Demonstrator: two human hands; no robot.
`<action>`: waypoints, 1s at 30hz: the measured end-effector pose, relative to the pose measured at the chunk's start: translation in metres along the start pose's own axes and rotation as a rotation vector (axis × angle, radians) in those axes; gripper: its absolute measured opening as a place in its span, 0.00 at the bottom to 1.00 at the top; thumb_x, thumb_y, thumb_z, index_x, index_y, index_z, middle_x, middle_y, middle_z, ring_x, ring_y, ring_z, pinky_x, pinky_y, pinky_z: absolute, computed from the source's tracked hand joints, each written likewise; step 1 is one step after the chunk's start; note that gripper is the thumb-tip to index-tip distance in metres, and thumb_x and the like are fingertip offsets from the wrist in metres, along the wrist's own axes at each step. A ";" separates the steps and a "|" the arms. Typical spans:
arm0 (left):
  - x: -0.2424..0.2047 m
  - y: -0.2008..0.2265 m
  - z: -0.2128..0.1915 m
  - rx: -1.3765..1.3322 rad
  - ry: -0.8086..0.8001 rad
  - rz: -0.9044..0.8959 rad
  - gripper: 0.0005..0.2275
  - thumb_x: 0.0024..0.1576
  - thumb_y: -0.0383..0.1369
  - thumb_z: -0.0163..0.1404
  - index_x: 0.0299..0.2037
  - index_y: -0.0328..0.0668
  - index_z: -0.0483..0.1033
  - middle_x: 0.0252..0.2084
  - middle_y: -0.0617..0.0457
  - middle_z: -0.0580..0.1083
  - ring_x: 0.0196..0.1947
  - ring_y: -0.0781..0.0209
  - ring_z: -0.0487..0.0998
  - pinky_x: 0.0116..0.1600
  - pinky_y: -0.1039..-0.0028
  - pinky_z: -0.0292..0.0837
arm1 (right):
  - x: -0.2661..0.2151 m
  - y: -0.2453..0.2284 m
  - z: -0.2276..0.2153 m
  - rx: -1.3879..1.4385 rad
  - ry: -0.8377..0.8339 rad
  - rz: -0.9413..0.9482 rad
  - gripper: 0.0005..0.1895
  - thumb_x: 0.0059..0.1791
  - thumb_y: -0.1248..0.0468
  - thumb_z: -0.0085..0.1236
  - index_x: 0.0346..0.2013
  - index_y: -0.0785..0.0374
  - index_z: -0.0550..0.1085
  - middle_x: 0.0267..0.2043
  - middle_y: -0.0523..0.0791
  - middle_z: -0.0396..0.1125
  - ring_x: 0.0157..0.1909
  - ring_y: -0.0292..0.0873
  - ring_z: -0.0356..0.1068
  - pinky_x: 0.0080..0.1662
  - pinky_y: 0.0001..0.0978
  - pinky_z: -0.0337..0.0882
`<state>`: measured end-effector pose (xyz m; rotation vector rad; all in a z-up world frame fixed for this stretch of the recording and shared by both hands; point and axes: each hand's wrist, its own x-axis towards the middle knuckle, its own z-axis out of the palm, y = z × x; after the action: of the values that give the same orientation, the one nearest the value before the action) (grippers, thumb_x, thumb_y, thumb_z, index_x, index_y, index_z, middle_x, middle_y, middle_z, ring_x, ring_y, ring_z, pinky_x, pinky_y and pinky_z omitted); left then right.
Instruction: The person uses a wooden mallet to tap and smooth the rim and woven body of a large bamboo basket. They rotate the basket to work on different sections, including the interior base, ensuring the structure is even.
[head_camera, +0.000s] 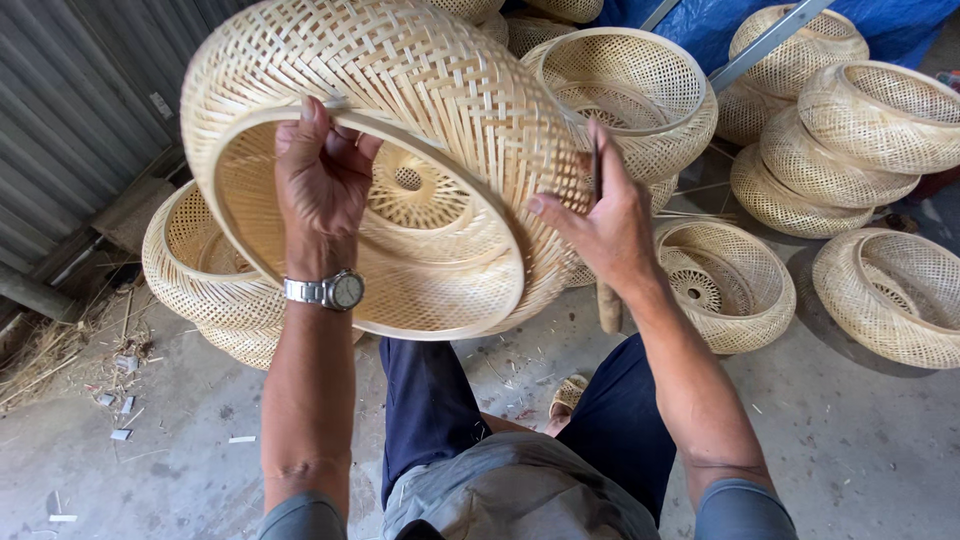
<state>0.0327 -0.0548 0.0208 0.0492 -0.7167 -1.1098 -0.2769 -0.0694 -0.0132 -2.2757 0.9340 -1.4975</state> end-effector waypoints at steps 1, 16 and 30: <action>0.001 0.002 -0.001 0.053 -0.031 0.003 0.04 0.66 0.27 0.53 0.42 0.33 0.76 0.39 0.44 0.80 0.41 0.55 0.84 0.51 0.58 0.85 | -0.005 0.002 0.005 0.010 -0.022 -0.001 0.48 0.53 0.44 0.59 0.74 0.73 0.51 0.43 0.49 0.76 0.42 0.43 0.80 0.44 0.32 0.83; -0.015 0.061 -0.060 0.093 -0.087 -0.025 0.03 0.66 0.24 0.56 0.46 0.30 0.77 0.40 0.43 0.80 0.39 0.59 0.84 0.43 0.74 0.84 | 0.001 0.006 -0.007 0.504 -0.514 0.175 0.38 0.58 0.42 0.31 0.76 0.64 0.54 0.26 0.36 0.49 0.26 0.31 0.52 0.29 0.26 0.64; -0.027 0.053 -0.044 0.015 -0.121 -0.088 0.10 0.68 0.22 0.54 0.57 0.29 0.73 0.49 0.41 0.79 0.49 0.55 0.83 0.57 0.65 0.83 | 0.044 -0.003 -0.002 0.482 -0.545 0.005 0.37 0.57 0.48 0.48 0.76 0.60 0.53 0.26 0.37 0.65 0.28 0.29 0.67 0.36 0.25 0.74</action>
<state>0.0927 -0.0212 -0.0063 0.0261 -0.8377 -1.1993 -0.2656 -0.0952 0.0212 -2.1269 0.3706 -0.8841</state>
